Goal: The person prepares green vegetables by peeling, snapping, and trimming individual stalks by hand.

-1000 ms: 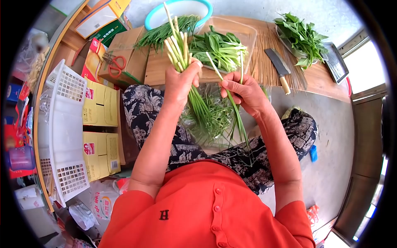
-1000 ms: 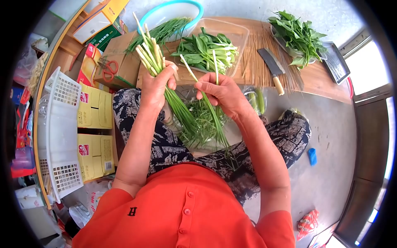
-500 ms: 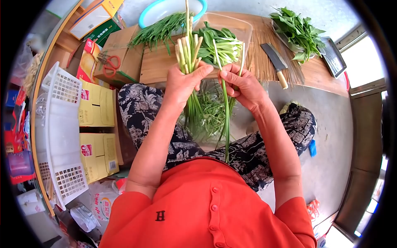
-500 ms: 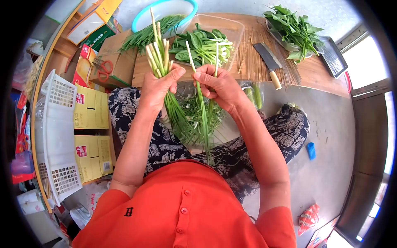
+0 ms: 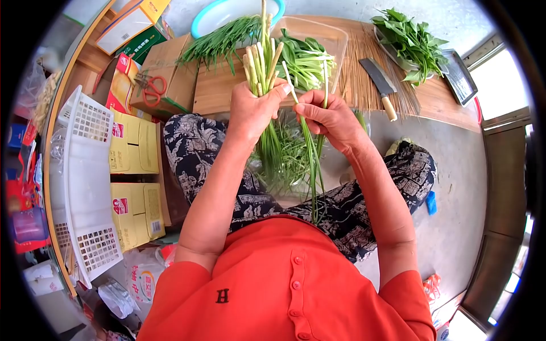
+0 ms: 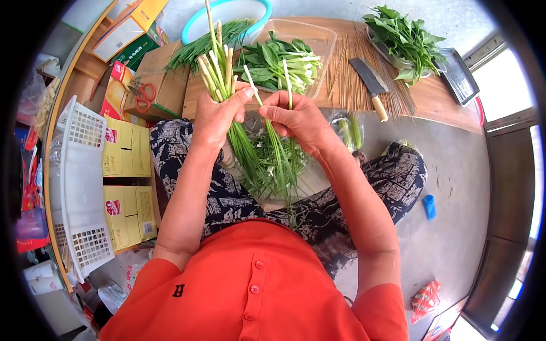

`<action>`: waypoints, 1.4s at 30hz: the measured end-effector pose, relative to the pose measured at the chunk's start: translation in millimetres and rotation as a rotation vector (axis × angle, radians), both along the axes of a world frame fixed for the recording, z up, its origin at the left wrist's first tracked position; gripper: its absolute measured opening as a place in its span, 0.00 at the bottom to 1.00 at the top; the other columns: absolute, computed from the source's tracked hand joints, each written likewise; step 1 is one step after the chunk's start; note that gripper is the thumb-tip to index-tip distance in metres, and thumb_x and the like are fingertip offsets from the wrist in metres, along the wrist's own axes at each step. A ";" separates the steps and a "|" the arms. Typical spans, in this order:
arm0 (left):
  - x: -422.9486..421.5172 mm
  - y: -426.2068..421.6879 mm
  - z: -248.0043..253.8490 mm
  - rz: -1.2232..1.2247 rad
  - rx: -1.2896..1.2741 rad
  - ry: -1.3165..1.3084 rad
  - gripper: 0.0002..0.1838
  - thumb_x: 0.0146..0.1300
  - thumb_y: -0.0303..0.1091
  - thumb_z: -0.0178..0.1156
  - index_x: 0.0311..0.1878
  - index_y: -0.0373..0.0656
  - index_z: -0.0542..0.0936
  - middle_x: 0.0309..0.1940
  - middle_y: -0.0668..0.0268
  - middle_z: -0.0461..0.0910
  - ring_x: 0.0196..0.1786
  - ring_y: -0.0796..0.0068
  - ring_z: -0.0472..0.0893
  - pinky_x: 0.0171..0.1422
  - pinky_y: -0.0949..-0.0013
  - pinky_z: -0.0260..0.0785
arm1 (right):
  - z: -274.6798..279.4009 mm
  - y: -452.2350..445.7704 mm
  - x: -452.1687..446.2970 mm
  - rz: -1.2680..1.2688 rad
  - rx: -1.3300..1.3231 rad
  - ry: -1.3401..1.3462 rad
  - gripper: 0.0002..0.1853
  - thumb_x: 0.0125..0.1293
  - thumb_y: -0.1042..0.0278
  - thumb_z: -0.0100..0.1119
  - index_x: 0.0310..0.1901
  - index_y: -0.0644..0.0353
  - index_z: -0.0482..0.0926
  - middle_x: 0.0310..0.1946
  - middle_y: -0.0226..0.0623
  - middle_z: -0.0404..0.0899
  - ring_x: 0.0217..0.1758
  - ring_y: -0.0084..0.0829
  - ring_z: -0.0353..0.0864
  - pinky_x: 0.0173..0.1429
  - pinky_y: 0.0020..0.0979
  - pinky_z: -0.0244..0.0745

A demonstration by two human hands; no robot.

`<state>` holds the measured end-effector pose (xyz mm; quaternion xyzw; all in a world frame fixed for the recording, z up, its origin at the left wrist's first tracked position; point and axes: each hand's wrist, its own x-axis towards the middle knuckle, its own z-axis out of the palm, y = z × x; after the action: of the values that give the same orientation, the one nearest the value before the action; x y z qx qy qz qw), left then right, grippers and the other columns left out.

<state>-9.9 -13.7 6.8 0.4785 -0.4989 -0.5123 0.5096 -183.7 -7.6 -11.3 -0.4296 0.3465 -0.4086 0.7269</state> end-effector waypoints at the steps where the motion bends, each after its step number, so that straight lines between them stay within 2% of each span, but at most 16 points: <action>1: 0.4 -0.1 0.2 -0.004 -0.020 -0.036 0.06 0.59 0.28 0.63 0.37 0.35 0.80 0.25 0.70 0.77 0.21 0.85 0.69 0.24 0.79 0.62 | 0.1 0.0 -0.1 0.002 -0.009 0.014 0.04 0.63 0.70 0.62 0.34 0.59 0.78 0.24 0.25 0.75 0.19 0.14 0.65 0.22 0.17 0.55; 6: 3.9 -0.1 -2.2 0.016 -0.106 -0.153 0.04 0.59 0.26 0.62 0.36 0.36 0.79 0.24 0.71 0.75 0.20 0.86 0.69 0.23 0.80 0.61 | -0.1 0.7 1.1 0.014 -0.030 0.036 0.03 0.63 0.71 0.61 0.34 0.60 0.78 0.24 0.25 0.76 0.19 0.14 0.65 0.22 0.17 0.56; 9: 3.6 -0.3 -1.5 0.030 -0.076 -0.070 0.04 0.59 0.26 0.61 0.35 0.36 0.78 0.23 0.71 0.74 0.20 0.85 0.69 0.23 0.80 0.61 | -0.5 0.5 0.3 0.003 -0.034 0.064 0.04 0.63 0.69 0.61 0.35 0.58 0.78 0.24 0.27 0.77 0.18 0.14 0.63 0.22 0.16 0.56; 11: 6.2 -2.9 -2.2 0.092 -0.093 0.095 0.04 0.59 0.26 0.61 0.35 0.36 0.78 0.24 0.71 0.75 0.19 0.84 0.69 0.23 0.79 0.61 | 0.7 0.5 -0.5 0.017 -0.034 0.059 0.04 0.64 0.69 0.60 0.36 0.58 0.78 0.25 0.27 0.77 0.18 0.14 0.63 0.22 0.16 0.56; 14: 8.0 -4.1 0.7 0.098 -0.106 0.096 0.05 0.58 0.29 0.63 0.34 0.37 0.80 0.20 0.72 0.75 0.18 0.85 0.70 0.21 0.78 0.62 | 1.0 0.7 -1.2 -0.005 -0.005 0.046 0.04 0.64 0.69 0.61 0.36 0.58 0.78 0.25 0.26 0.76 0.18 0.14 0.63 0.22 0.16 0.56; 15: 6.9 -0.8 3.1 0.049 -0.047 0.066 0.06 0.58 0.27 0.63 0.36 0.35 0.79 0.26 0.69 0.76 0.19 0.84 0.69 0.22 0.78 0.62 | 0.8 1.0 -1.1 -0.005 -0.005 0.045 0.04 0.64 0.69 0.61 0.36 0.58 0.78 0.25 0.26 0.76 0.18 0.14 0.63 0.22 0.16 0.56; 20: -0.3 1.7 -1.3 -0.034 0.015 0.035 0.08 0.57 0.27 0.66 0.37 0.34 0.79 0.30 0.66 0.80 0.20 0.84 0.70 0.22 0.78 0.62 | -0.5 0.8 -0.3 -0.040 -0.041 0.034 0.04 0.62 0.72 0.63 0.35 0.60 0.77 0.24 0.25 0.75 0.19 0.14 0.65 0.22 0.17 0.56; 23: -0.9 1.0 -0.4 -0.036 0.028 0.016 0.08 0.57 0.27 0.66 0.38 0.34 0.79 0.29 0.67 0.79 0.20 0.84 0.70 0.22 0.78 0.62 | 0.4 1.3 -0.1 -0.048 -0.077 0.057 0.04 0.61 0.72 0.63 0.34 0.60 0.77 0.24 0.24 0.74 0.20 0.14 0.64 0.23 0.17 0.56; 25: -0.7 -0.2 -1.5 -0.002 -0.005 -0.039 0.05 0.56 0.28 0.64 0.34 0.36 0.82 0.21 0.71 0.77 0.18 0.85 0.71 0.21 0.77 0.63 | 1.2 1.2 -0.7 -0.052 -0.095 0.081 0.04 0.61 0.72 0.63 0.34 0.60 0.77 0.23 0.24 0.74 0.20 0.14 0.64 0.23 0.17 0.56; 29: 0.0 -1.2 -0.2 -0.003 -0.037 -0.072 0.04 0.57 0.28 0.63 0.32 0.37 0.81 0.20 0.72 0.76 0.18 0.85 0.70 0.21 0.78 0.63 | 2.3 1.4 -0.9 -0.052 -0.126 0.126 0.04 0.61 0.72 0.63 0.33 0.61 0.77 0.23 0.23 0.73 0.20 0.13 0.63 0.23 0.17 0.56; 31: 0.5 -1.8 0.2 -0.044 -0.041 0.026 0.04 0.58 0.26 0.61 0.35 0.37 0.78 0.25 0.71 0.75 0.20 0.84 0.69 0.24 0.77 0.62 | 0.5 1.3 -0.9 -0.042 -0.131 0.133 0.04 0.62 0.71 0.63 0.34 0.60 0.78 0.23 0.22 0.73 0.20 0.13 0.63 0.23 0.17 0.56; 32: 1.5 -3.0 -0.6 -0.044 -0.042 0.026 0.04 0.58 0.26 0.61 0.35 0.37 0.78 0.25 0.71 0.75 0.20 0.84 0.69 0.24 0.77 0.62 | 0.1 1.2 -0.9 -0.032 -0.138 0.139 0.04 0.62 0.71 0.63 0.35 0.59 0.78 0.23 0.22 0.73 0.19 0.13 0.63 0.23 0.17 0.56; 34: 5.4 -7.3 -2.0 -0.016 -0.042 0.200 0.03 0.57 0.26 0.61 0.34 0.38 0.77 0.25 0.70 0.74 0.19 0.82 0.69 0.25 0.75 0.63 | 1.4 1.8 -0.8 -0.025 -0.135 0.144 0.04 0.62 0.71 0.62 0.36 0.59 0.78 0.24 0.22 0.73 0.19 0.13 0.63 0.23 0.16 0.55; 42: 26.0 -18.4 6.8 0.196 -0.088 0.295 0.05 0.56 0.26 0.60 0.34 0.40 0.75 0.26 0.68 0.72 0.20 0.80 0.68 0.25 0.72 0.64 | -1.9 -0.4 -6.0 0.020 -0.052 0.093 0.04 0.63 0.69 0.61 0.36 0.60 0.78 0.25 0.26 0.76 0.18 0.13 0.62 0.22 0.16 0.53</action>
<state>16.1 -32.1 13.6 0.4217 -0.3919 -0.5023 0.6452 -189.7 -8.0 -13.2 -0.4704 0.3649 -0.3897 0.7027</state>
